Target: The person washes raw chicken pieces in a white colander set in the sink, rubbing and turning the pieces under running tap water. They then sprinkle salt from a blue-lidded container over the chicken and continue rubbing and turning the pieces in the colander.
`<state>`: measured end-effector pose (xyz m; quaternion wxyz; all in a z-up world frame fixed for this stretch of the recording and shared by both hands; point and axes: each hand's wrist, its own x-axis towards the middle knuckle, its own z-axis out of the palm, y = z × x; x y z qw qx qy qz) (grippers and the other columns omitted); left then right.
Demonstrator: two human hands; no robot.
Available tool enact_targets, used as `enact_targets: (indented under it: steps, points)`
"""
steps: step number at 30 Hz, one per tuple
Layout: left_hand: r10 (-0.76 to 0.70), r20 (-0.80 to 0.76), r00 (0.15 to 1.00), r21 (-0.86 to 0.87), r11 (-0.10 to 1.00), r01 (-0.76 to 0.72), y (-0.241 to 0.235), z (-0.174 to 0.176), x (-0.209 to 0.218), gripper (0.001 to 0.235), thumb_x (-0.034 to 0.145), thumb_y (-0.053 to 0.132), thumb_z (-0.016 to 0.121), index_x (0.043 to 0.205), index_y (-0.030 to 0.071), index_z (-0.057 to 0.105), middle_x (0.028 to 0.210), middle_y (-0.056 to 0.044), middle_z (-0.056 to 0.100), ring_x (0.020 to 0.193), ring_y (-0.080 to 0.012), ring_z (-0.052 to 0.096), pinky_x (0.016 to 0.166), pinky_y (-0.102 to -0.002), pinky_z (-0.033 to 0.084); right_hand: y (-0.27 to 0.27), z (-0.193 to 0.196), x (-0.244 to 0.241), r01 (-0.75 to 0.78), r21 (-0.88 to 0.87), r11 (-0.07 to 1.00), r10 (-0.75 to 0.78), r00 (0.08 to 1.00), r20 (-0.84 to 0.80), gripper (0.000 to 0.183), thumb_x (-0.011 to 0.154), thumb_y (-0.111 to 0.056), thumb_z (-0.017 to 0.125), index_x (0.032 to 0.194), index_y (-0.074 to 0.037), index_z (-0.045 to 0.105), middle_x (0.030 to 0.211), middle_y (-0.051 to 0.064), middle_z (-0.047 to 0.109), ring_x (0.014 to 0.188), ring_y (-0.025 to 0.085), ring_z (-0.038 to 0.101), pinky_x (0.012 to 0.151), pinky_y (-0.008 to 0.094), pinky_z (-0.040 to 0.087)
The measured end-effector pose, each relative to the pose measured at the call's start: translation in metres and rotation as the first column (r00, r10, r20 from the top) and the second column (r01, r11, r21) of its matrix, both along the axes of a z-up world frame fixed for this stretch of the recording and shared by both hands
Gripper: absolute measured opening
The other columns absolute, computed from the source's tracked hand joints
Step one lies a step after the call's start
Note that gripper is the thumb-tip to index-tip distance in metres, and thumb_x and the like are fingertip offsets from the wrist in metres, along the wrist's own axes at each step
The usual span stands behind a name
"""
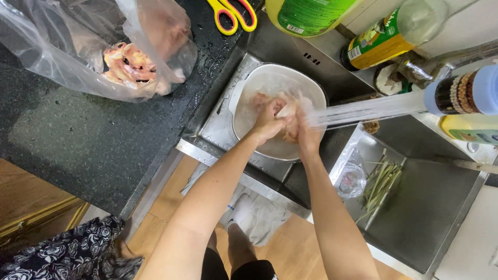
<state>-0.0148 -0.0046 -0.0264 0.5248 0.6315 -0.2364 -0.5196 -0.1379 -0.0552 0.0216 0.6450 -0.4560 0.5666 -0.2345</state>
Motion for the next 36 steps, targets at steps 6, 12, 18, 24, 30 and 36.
enact_targets:
  steps: [6, 12, 18, 24, 30, 36]
  points:
    - [0.099, -0.169, 0.981, -0.11, 0.987, -0.118, -0.001, -0.009, 0.004, 0.047, 0.078, 0.004, 0.074, 0.12, 0.006, 0.052, 0.113, -0.011, 0.069, 0.102, -0.02, 0.068, 0.08, -0.032, 0.058, -0.004, -0.025, -0.004, 0.138, 0.069, 0.988, -0.151, 0.959, 0.24, 0.035, 0.099, -0.024, 0.068, 0.126, -0.001, 0.061, 0.104, 0.009, 0.072, 0.072, 0.019, 0.069, 0.049, 0.035, 0.056]
    - [0.151, -0.031, 0.988, 0.041, 0.988, -0.15, 0.0, -0.012, 0.006, 0.067, 0.083, 0.031, 0.087, 0.132, 0.004, 0.05, 0.125, -0.016, 0.057, 0.112, -0.0223, 0.059, 0.092, -0.036, 0.052, 0.006, -0.011, -0.005, 0.168, 0.222, 0.961, -0.225, 0.938, 0.262, 0.03, 0.102, -0.028, 0.053, 0.124, -0.007, 0.053, 0.096, 0.006, 0.068, 0.069, 0.02, 0.068, 0.05, 0.039, 0.058]
    - [-0.011, -0.278, 0.96, 0.246, 0.966, 0.082, -0.005, -0.043, 0.005, 0.057, 0.104, 0.061, 0.064, 0.14, 0.016, 0.059, 0.13, -0.006, 0.059, 0.109, -0.0129, 0.055, 0.095, -0.033, 0.043, 0.001, -0.071, -0.032, -0.163, 0.134, 0.978, 0.1, 0.917, 0.387, 0.022, 0.116, -0.022, 0.047, 0.107, -0.002, 0.05, 0.077, 0.01, 0.051, 0.061, 0.022, 0.059, 0.054, 0.04, 0.056]
    - [0.124, -0.161, 0.979, 0.172, 0.98, -0.096, 0.002, 0.027, 0.01, 0.041, 0.089, 0.04, 0.069, 0.117, 0.01, 0.07, 0.109, -0.008, 0.073, 0.087, -0.0168, 0.074, 0.074, -0.033, 0.063, -0.001, -0.055, -0.025, -0.027, 0.221, 0.975, -0.058, 0.928, 0.368, 0.036, 0.103, -0.005, 0.042, 0.123, -0.032, 0.055, 0.086, 0.009, 0.058, 0.068, 0.019, 0.059, 0.065, 0.041, 0.058]
    - [-0.073, -0.077, 0.994, -0.048, 0.996, 0.07, 0.0, 0.001, 0.003, 0.046, 0.083, 0.012, 0.071, 0.127, 0.001, 0.062, 0.117, -0.017, 0.069, 0.1, -0.0218, 0.073, 0.087, -0.035, 0.061, -0.026, -0.108, -0.054, -0.454, 0.051, 0.89, 0.113, 0.328, 0.938, 0.039, 0.123, -0.035, 0.039, 0.115, -0.003, 0.058, 0.099, 0.016, 0.063, 0.09, 0.031, 0.064, 0.087, 0.048, 0.057]
    - [-0.069, -0.292, 0.954, -0.086, 0.995, 0.046, 0.004, 0.018, 0.007, 0.073, 0.086, 0.011, 0.08, 0.146, 0.0, 0.04, 0.136, -0.015, 0.055, 0.124, -0.0248, 0.061, 0.104, -0.035, 0.055, -0.032, -0.049, -0.028, 0.036, 0.464, 0.885, -0.245, 0.883, 0.4, 0.042, 0.103, -0.043, 0.051, 0.133, -0.013, 0.06, 0.136, 0.009, 0.064, 0.127, 0.027, 0.061, 0.105, 0.047, 0.054]
